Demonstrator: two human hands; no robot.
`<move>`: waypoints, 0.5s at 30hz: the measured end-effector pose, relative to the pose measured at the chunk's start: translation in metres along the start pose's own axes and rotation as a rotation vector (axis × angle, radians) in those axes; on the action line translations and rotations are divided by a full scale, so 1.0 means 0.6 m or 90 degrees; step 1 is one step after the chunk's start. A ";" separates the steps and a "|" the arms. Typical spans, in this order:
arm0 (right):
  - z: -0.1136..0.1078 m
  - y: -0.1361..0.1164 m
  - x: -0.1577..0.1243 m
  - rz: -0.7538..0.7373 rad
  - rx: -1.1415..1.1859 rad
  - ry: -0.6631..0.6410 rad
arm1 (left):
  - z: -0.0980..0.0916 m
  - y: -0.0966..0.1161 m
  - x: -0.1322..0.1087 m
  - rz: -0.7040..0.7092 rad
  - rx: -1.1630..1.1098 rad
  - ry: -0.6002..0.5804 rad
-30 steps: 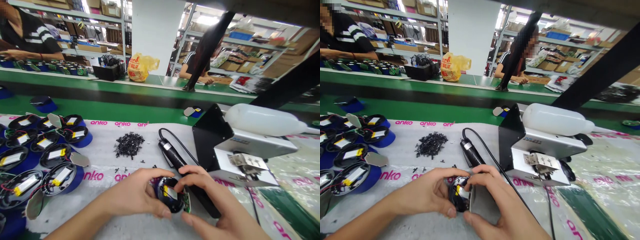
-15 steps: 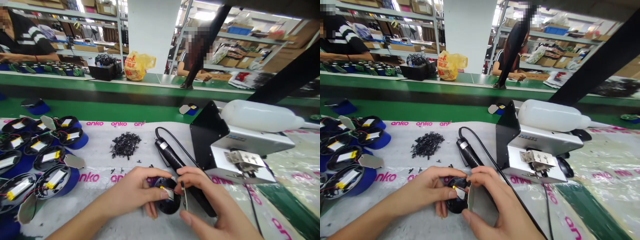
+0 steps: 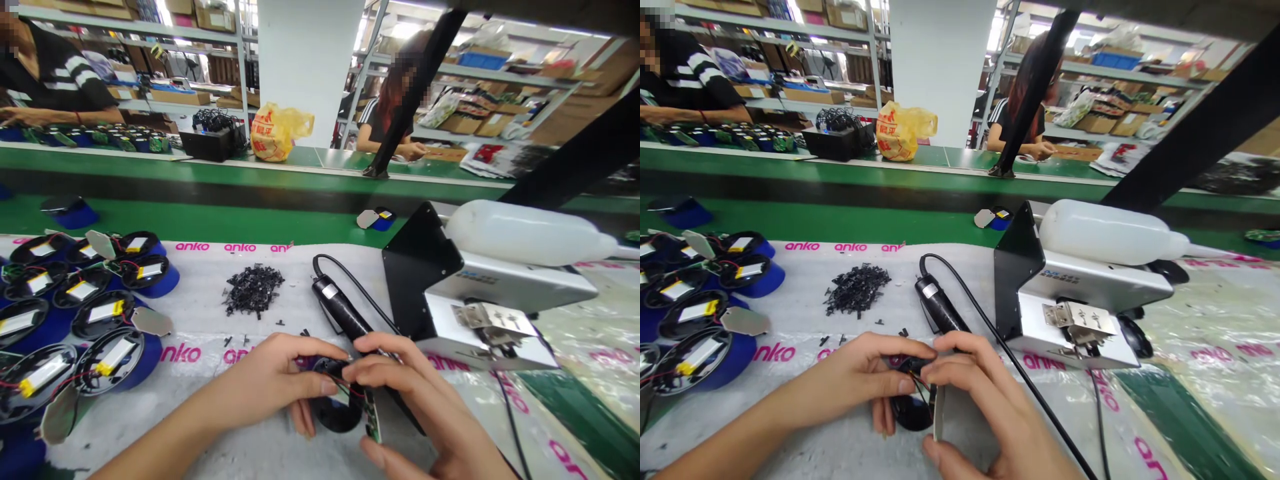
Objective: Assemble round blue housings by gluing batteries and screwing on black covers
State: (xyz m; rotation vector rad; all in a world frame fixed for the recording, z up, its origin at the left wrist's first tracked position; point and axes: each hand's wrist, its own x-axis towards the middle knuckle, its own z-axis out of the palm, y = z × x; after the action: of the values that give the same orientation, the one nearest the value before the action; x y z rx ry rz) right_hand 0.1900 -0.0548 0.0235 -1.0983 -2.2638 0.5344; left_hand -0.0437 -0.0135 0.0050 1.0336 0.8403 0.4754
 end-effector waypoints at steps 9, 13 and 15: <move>0.004 -0.006 0.008 -0.021 -0.025 -0.011 | 0.014 0.010 0.000 -0.001 0.002 0.043; 0.003 -0.013 0.010 -0.039 -0.054 0.012 | 0.023 0.023 0.006 -0.024 0.006 0.074; 0.002 -0.015 0.010 -0.054 -0.083 0.024 | 0.026 0.027 0.009 -0.038 0.019 0.085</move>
State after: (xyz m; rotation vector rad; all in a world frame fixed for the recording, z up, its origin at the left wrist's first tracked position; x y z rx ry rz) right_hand 0.1808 -0.0552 0.0294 -1.0595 -2.3281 0.3333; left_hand -0.0275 -0.0109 0.0216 1.0097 0.9974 0.4861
